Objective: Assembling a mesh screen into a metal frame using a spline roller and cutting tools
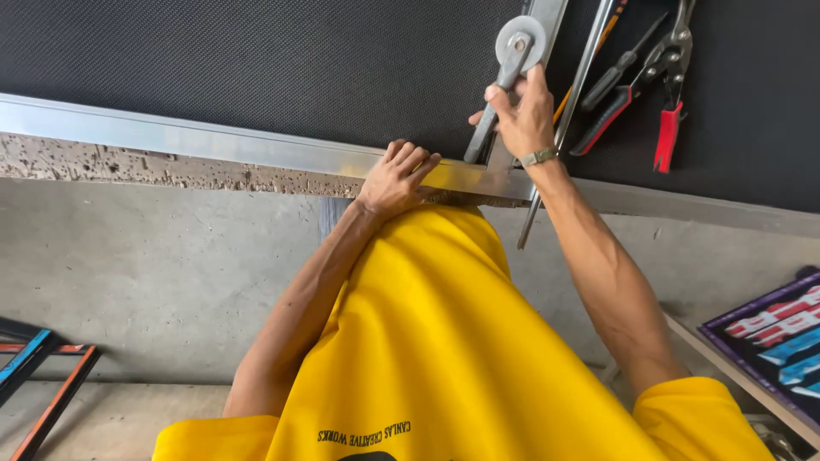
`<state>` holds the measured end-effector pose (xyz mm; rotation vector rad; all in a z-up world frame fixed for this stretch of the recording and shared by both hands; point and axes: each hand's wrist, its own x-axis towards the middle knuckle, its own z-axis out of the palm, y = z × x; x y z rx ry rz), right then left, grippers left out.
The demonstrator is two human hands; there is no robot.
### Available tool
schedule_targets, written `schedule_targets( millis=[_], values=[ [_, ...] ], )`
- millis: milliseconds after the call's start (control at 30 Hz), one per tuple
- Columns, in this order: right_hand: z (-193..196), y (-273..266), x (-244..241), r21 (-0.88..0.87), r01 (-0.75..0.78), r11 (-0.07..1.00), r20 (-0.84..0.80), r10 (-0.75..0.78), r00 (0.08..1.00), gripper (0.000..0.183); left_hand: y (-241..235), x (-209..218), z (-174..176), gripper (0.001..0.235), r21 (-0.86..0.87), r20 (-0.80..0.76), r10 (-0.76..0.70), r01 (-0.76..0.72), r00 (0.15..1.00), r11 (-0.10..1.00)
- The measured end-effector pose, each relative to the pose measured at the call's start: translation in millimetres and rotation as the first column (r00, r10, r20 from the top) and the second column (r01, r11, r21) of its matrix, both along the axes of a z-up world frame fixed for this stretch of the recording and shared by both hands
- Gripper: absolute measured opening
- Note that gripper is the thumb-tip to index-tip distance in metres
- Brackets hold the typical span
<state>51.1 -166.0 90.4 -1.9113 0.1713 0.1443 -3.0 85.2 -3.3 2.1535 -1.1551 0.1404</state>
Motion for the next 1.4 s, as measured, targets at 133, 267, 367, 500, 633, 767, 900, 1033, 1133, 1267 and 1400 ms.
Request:
schedule_targets(
  millis=[133,267,367,500,633,767,900,1033,1133,1267,1400],
  values=[
    [-3.9,-2.1,-0.3,0.095,0.046,0.994,-0.088,-0.038,0.995,0.030,32.7,8.2,4.0,0.063,0.082,0.029,0.036,-0.038,0.999,0.996],
    [-7.5,-2.1,4.2,0.086,0.068,0.994,-0.124,-0.057,0.991,0.033,37.2,18.4,17.6,0.060,-0.029,0.110,0.027,-0.024,0.994,0.999],
    [-2.8,3.1,17.6,0.235,0.148,0.961,-0.074,-0.134,0.988,0.023,37.6,18.3,9.6,0.059,-0.009,0.087,0.008,-0.008,0.996,1.000],
    [-8.1,37.1,8.1,0.162,0.036,0.986,0.011,-0.038,0.999,0.034,34.1,20.1,15.6,0.058,-0.026,0.084,0.016,-0.014,0.996,1.000],
    [-8.9,38.3,13.5,0.026,-0.016,1.000,-0.030,0.016,0.999,0.029,36.2,15.0,11.4,0.056,0.010,0.050,0.024,-0.024,0.998,1.000],
    [-10.7,35.8,13.4,0.233,0.104,0.967,-0.174,-0.064,0.983,0.029,82.3,23.5,20.6,0.070,-0.046,-0.063,0.116,-0.119,0.991,0.992],
    [-21.8,42.7,24.3,0.240,0.095,0.966,-0.179,-0.052,0.982,0.030,127.8,30.8,3.8,0.066,0.087,0.046,0.118,-0.122,0.992,0.989],
    [-22.7,86.5,21.9,0.305,0.112,0.946,-0.046,-0.102,0.994,0.023,128.9,32.1,4.1,0.058,0.014,0.044,0.070,-0.071,0.997,0.997],
    [-19.6,99.9,30.8,0.294,-0.013,0.956,0.052,-0.002,0.999,0.032,123.9,38.8,6.3,0.056,0.016,0.052,0.066,-0.067,0.996,0.998],
    [-33.7,104.8,50.0,0.252,0.174,0.952,-0.153,-0.138,0.979,0.025,127.7,33.9,-4.9,0.058,0.096,0.007,0.069,-0.069,0.998,0.993],
    [-34.2,98.0,53.4,0.260,0.159,0.952,-0.140,-0.126,0.982,0.025,179.2,38.7,-2.9,0.071,0.208,-0.100,0.148,-0.125,0.984,0.970]
  ],
)
